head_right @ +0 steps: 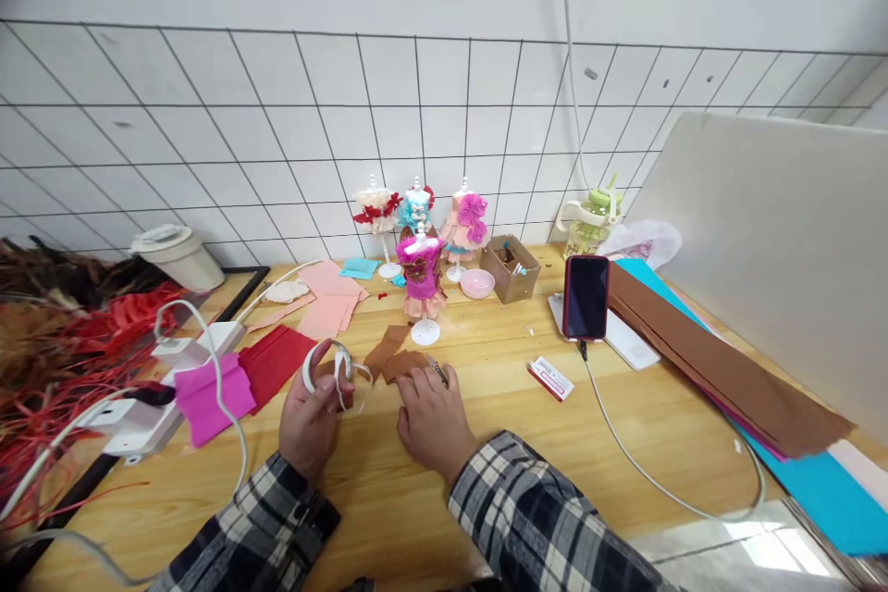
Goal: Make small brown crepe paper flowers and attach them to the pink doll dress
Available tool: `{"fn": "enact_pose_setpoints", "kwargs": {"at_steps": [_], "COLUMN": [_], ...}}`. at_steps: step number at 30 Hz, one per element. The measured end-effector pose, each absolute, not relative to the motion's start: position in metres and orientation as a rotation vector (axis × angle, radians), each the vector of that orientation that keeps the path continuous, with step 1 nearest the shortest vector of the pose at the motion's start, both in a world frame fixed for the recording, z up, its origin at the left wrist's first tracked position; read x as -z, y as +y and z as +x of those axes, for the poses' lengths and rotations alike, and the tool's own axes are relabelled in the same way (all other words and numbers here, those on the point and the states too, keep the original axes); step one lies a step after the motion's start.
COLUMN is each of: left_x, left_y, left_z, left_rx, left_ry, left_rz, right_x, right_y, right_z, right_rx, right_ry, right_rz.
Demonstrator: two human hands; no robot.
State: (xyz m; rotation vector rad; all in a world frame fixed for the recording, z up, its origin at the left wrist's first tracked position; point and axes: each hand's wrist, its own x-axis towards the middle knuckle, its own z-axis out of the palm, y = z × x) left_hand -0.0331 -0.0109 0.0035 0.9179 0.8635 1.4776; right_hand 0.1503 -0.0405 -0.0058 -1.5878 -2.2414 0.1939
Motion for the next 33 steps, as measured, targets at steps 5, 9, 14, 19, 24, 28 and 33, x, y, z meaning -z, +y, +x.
{"fn": "enact_pose_setpoints", "kwargs": {"at_steps": [5, 9, 14, 19, 24, 28, 33], "left_x": [-0.007, -0.004, -0.002, -0.015, -0.019, -0.012, -0.004], "left_y": [-0.018, -0.013, 0.0, -0.001, -0.004, -0.003, 0.005], "left_z": [-0.032, -0.039, -0.053, -0.052, -0.048, -0.043, -0.047], "left_rx": [-1.329, -1.347, -1.372, -1.393, -1.36, -1.243, -1.238], "left_ry": [0.67, 0.627, 0.505, 0.363, 0.308, 0.428, 0.427], "left_rz": [0.957, 0.83, 0.538, 0.387, 0.37, 0.478, 0.463], "right_x": [0.005, 0.004, 0.006, 0.009, 0.01, 0.009, 0.003], "right_y": [-0.042, -0.044, -0.043, -0.037, -0.038, -0.039, -0.029], "right_z": [0.153, 0.153, 0.15, 0.152, 0.155, 0.155, 0.152], "right_rx": [-0.221, -0.248, -0.207, -0.211, -0.17, -0.107, -0.044], "right_ry": [-2.401, -2.379, -2.297, -2.37, -2.335, -2.402, -2.435], "right_rz": [-1.407, -1.498, -1.534, -1.434, -1.479, -1.481, -1.482]}}
